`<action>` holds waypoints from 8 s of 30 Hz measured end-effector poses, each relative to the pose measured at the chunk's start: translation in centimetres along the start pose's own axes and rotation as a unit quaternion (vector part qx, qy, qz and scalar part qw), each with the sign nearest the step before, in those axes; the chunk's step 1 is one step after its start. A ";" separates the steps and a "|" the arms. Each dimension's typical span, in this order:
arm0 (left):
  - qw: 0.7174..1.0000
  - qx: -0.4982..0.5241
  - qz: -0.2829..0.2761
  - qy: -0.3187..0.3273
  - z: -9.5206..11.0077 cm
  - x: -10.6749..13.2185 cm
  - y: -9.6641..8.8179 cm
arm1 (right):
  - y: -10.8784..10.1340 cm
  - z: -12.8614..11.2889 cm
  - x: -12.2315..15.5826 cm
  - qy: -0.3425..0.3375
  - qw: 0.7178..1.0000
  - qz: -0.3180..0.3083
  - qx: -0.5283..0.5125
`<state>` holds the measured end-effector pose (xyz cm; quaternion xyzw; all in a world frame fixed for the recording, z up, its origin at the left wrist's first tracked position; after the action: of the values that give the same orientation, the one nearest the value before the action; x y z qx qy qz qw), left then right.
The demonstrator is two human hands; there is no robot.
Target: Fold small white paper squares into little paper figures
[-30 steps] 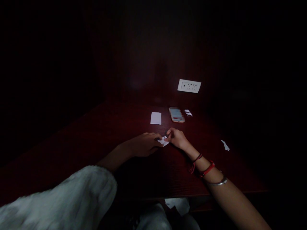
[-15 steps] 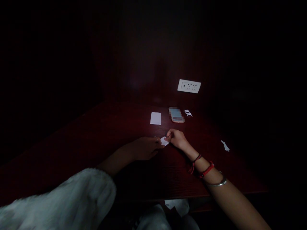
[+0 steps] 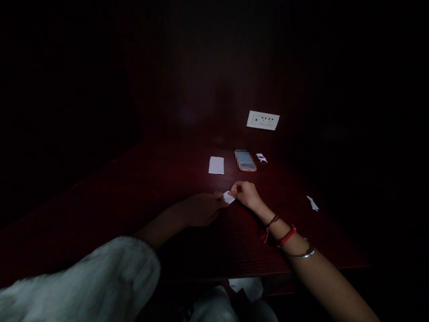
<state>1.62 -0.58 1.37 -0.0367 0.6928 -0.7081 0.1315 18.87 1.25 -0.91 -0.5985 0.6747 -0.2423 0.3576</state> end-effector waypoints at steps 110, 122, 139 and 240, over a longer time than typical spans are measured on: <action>0.997 0.081 -0.001 0.004 -0.1 0.1 0.0 | -1.3 0.3 0.1 -0.073 0.996 -0.040 0.012; 0.997 0.075 0.007 0.008 -0.4 0.1 0.1 | -1.0 0.4 0.7 -0.080 0.994 -0.067 0.036; 0.996 0.087 -0.001 -0.002 -0.5 -0.1 -0.1 | -0.9 0.8 0.2 0.141 0.955 -0.157 -0.210; 0.970 0.097 0.204 -0.090 -2.0 -1.3 0.6 | -2.1 -1.2 2.0 -0.076 0.994 -0.022 -0.070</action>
<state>2.44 1.63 0.88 0.0548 0.5992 -0.7237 0.3380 19.21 -1.18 1.11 -0.6536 0.6474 -0.1560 0.3597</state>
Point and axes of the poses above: each hand's wrist, its own x-axis away from the middle knuckle, its own y-axis out of the palm, z = x × y, the point moved 1 cm from there along -x, towards the middle knuckle, and after that the axes turned 10 degrees about y, right-handed, at the moved point
